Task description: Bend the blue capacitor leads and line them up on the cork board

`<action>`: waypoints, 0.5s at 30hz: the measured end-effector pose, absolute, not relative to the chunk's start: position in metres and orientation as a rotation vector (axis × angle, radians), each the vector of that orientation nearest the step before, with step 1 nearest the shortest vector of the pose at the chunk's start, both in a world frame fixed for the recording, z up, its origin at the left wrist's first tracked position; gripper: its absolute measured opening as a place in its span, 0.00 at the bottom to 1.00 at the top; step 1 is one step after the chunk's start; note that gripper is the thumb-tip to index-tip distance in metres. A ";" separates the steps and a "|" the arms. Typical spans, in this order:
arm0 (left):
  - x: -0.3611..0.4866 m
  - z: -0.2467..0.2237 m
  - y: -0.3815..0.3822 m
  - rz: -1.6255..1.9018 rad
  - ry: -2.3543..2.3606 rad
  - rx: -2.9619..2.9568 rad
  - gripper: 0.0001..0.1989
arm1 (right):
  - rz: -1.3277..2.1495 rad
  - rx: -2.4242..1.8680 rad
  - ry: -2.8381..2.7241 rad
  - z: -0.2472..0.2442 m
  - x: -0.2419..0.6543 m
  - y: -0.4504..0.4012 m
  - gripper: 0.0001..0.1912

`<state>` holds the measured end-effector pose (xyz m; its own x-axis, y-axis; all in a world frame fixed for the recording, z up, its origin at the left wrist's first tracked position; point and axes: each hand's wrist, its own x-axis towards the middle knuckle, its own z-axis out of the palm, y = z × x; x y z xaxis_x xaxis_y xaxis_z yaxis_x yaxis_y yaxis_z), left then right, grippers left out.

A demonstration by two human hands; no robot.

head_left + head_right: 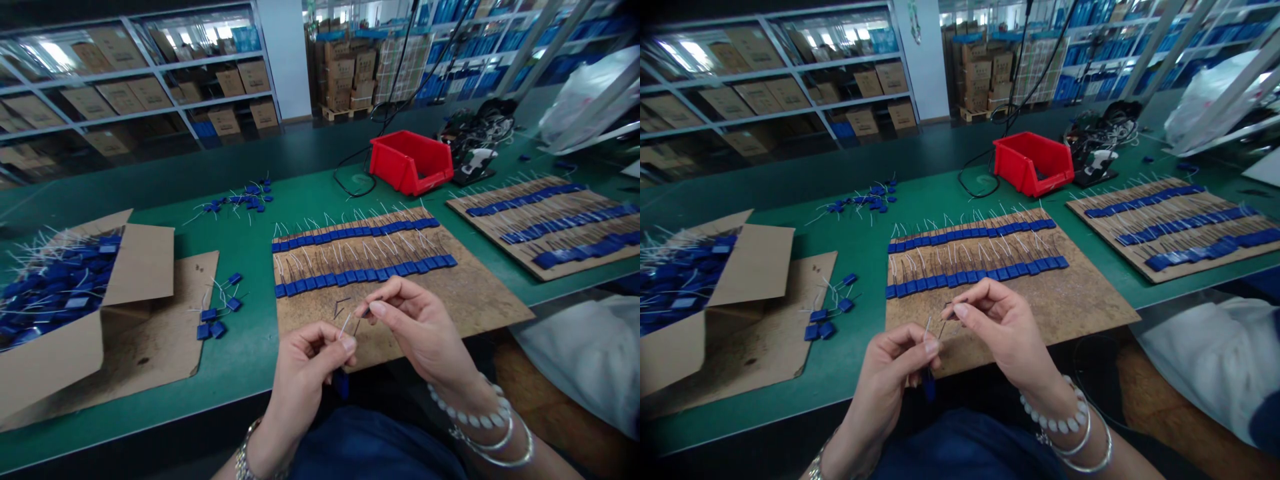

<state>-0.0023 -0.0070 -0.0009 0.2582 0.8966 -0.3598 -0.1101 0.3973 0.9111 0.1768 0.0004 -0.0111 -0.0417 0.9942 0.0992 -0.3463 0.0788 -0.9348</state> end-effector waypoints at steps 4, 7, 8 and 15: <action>-0.003 -0.003 -0.007 0.821 1.086 0.920 0.15 | 1.334 -0.850 -1.036 -0.011 0.177 0.000 0.02; -0.004 -0.003 -0.007 0.828 1.087 0.921 0.15 | 1.315 -0.861 -1.048 -0.012 0.177 0.001 0.02; -0.004 -0.003 -0.007 0.830 1.085 0.920 0.15 | 1.315 -0.860 -1.051 -0.012 0.178 0.001 0.02; -0.004 -0.001 -0.007 0.825 1.092 0.924 0.15 | 1.328 -0.866 -1.095 -0.011 0.180 0.000 0.02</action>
